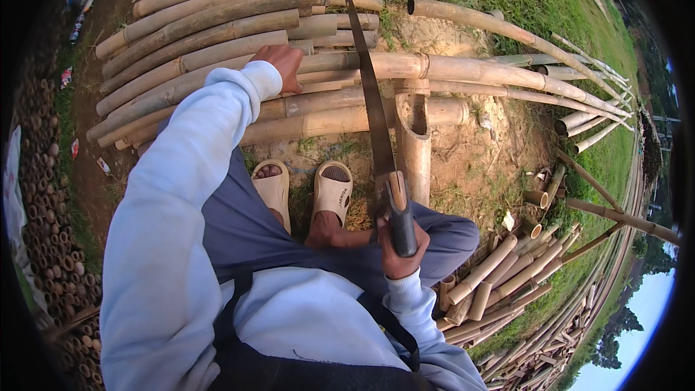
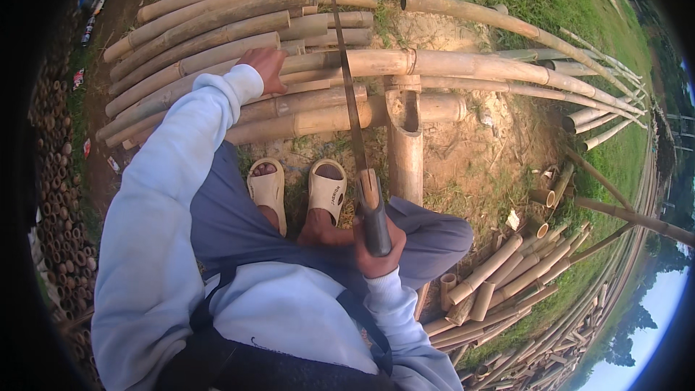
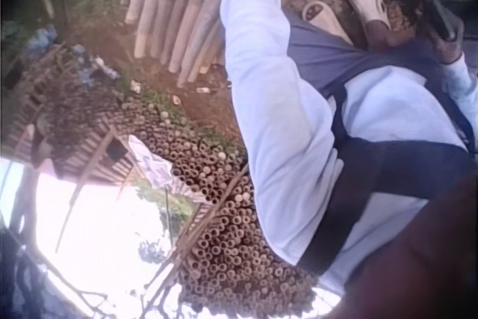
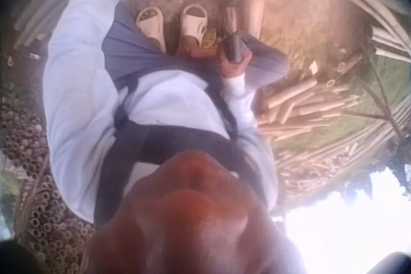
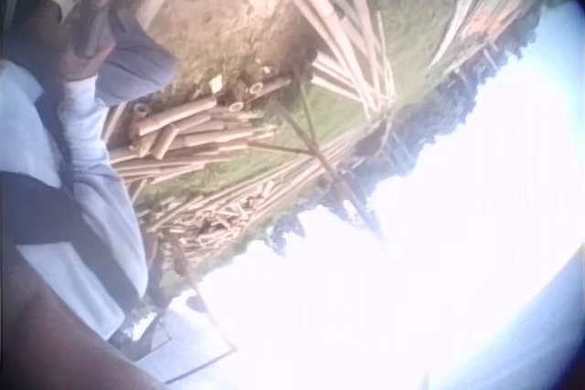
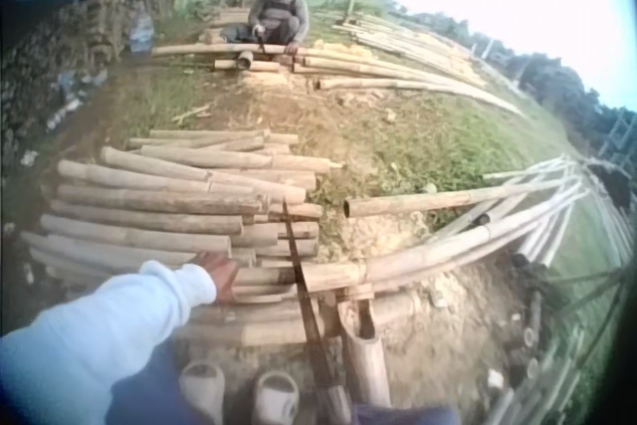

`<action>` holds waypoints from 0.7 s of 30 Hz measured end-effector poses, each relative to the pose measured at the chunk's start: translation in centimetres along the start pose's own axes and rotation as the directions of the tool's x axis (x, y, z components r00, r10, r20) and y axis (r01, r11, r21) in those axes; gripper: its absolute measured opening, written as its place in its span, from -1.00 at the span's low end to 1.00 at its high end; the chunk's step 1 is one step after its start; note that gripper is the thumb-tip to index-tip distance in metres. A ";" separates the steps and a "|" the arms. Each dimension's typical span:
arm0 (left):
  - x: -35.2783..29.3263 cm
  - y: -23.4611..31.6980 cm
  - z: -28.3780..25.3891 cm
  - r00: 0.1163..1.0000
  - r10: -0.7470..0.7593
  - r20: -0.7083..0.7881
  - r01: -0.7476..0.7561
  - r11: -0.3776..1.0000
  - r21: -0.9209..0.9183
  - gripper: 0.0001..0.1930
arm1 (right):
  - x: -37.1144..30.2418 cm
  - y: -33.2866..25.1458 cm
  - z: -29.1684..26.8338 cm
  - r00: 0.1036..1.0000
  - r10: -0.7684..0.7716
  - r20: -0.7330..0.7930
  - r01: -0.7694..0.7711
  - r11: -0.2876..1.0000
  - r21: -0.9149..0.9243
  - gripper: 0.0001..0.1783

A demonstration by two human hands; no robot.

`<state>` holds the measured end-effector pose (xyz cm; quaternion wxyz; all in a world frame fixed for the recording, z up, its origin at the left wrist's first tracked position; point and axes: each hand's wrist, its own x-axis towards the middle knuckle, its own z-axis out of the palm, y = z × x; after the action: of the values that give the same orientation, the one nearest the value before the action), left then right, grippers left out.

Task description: The person sits on the ground and uses a hand saw to cut bamboo poles into shorter sections. They repeatedly position the saw, cut through the bamboo, and move the cut pieces aside.

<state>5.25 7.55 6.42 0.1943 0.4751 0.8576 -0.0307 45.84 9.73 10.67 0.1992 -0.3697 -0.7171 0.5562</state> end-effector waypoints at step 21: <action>-1.4 -0.4 5.1 0.903 0.084 -0.422 -0.206 0.945 -0.252 -0.32 | 3.3 1.6 1.8 0.993 -0.121 0.002 0.121 0.992 0.028 -0.83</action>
<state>7.14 5.00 2.15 0.0818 0.5005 0.8360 0.2096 42.87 11.22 8.20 0.2363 -0.3216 -0.7306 0.5539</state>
